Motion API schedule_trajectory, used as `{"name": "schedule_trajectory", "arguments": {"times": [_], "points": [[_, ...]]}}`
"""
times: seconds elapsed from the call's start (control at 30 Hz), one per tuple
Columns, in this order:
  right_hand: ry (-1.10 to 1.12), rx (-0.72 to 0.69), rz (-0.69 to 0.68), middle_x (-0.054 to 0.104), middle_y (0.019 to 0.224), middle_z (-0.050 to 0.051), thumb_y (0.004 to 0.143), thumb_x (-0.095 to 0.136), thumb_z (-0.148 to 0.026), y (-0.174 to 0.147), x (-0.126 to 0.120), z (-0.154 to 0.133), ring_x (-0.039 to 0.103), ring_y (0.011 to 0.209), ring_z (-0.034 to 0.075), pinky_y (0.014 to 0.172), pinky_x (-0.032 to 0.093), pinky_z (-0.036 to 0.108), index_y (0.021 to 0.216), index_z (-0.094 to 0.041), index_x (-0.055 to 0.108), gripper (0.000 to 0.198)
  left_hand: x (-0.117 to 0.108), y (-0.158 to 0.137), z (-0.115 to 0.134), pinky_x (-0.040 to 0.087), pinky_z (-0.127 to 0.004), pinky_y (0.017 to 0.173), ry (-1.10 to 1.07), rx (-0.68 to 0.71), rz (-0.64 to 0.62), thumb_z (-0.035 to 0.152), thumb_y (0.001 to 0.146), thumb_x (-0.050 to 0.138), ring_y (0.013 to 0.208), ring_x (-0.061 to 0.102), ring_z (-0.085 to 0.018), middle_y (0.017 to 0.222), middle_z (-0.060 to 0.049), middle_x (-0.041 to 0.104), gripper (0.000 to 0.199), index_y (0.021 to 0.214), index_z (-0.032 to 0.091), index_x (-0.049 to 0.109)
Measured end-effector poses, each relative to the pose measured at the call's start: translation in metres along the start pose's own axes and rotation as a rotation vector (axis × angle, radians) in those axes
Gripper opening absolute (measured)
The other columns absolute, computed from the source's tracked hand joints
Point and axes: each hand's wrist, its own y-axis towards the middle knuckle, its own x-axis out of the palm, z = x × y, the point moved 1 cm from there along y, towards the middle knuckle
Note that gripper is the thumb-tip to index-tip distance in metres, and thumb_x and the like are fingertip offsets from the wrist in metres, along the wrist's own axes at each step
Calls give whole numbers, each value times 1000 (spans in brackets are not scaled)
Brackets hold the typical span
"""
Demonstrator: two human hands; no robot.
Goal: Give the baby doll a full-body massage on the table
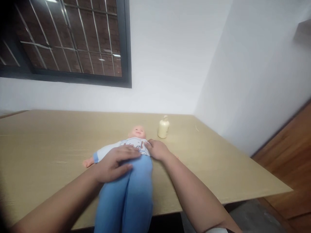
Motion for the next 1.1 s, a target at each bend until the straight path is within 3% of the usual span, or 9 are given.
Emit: {"name": "schedule_trajectory", "arguments": {"times": [0.17, 0.33, 0.57, 0.67, 0.77, 0.83, 0.93, 1.0, 1.1], "points": [[44, -6, 15, 73, 99, 6, 96, 27, -67, 0, -1, 3, 65, 91, 21, 72, 42, 28, 105, -24, 66, 59, 10, 6, -3, 24, -50, 118, 71, -69, -162, 38, 88, 59, 136, 45, -28, 144, -5, 53, 56, 143, 31, 49], [81, -5, 13, 73, 105, 4, 96, 29, -65, -1, -2, 2, 65, 96, 22, 76, 45, 29, 109, -28, 67, 55, 9, 1, -41, 26, -43, 118, 67, -302, -16, 49, 91, 52, 142, 36, -26, 151, -5, 44, 60, 146, 24, 46], [101, -40, 28, 71, 110, 6, 98, 33, -58, 0, -3, -1, 64, 102, 23, 83, 48, 33, 115, -28, 67, 49, 3, -8, -83, 41, -37, 106, 23, -575, 128, 56, 95, 37, 126, 56, -25, 135, -2, 62, 53, 132, 27, 62], [83, -152, 134, 68, 118, 7, 98, 39, -46, -3, -5, -6, 60, 111, 23, 94, 47, 37, 121, -25, 64, 40, 4, -10, -91, 44, -35, 101, 60, -592, 148, 55, 95, 35, 121, 59, -25, 129, -1, 66, 53, 127, 27, 66], [111, -366, 233, 62, 130, 9, 96, 44, -38, -16, -8, -24, 55, 121, 23, 104, 42, 40, 129, -23, 58, 38, 4, -11, -91, 45, -34, 99, 48, -589, 158, 53, 95, 35, 120, 60, -25, 129, -1, 66, 52, 127, 27, 66], [169, -590, 217, 61, 132, 8, 96, 45, -34, -30, -8, -44, 52, 127, 22, 110, 38, 40, 128, -24, 59, 37, 4, -11, -90, 44, -33, 100, 42, -589, 165, 53, 95, 35, 120, 60, -24, 129, -2, 66, 52, 127, 25, 66], [286, -882, 62, 68, 120, 6, 95, 44, -29, -52, -3, -75, 56, 123, 19, 110, 39, 38, 125, -23, 60, 34, 4, -11, -88, 44, -32, 99, 47, -589, 170, 51, 96, 34, 117, 61, -23, 127, -3, 68, 53, 127, 23, 66], [282, -949, 2, 70, 118, 6, 94, 47, -30, -59, 3, -88, 56, 124, 19, 111, 37, 39, 121, -21, 62, 32, 4, -11, -89, 45, -31, 96, 53, -597, 161, 51, 96, 34, 111, 64, -23, 121, -3, 71, 53, 126, 23, 67], [184, -890, 12, 66, 125, 8, 91, 53, -33, -55, 9, -89, 54, 127, 22, 114, 32, 42, 123, -21, 62, 35, 5, -12, -92, 46, -29, 93, 40, -591, 149, 51, 95, 36, 108, 66, -22, 117, -1, 72, 50, 122, 24, 69]]}}
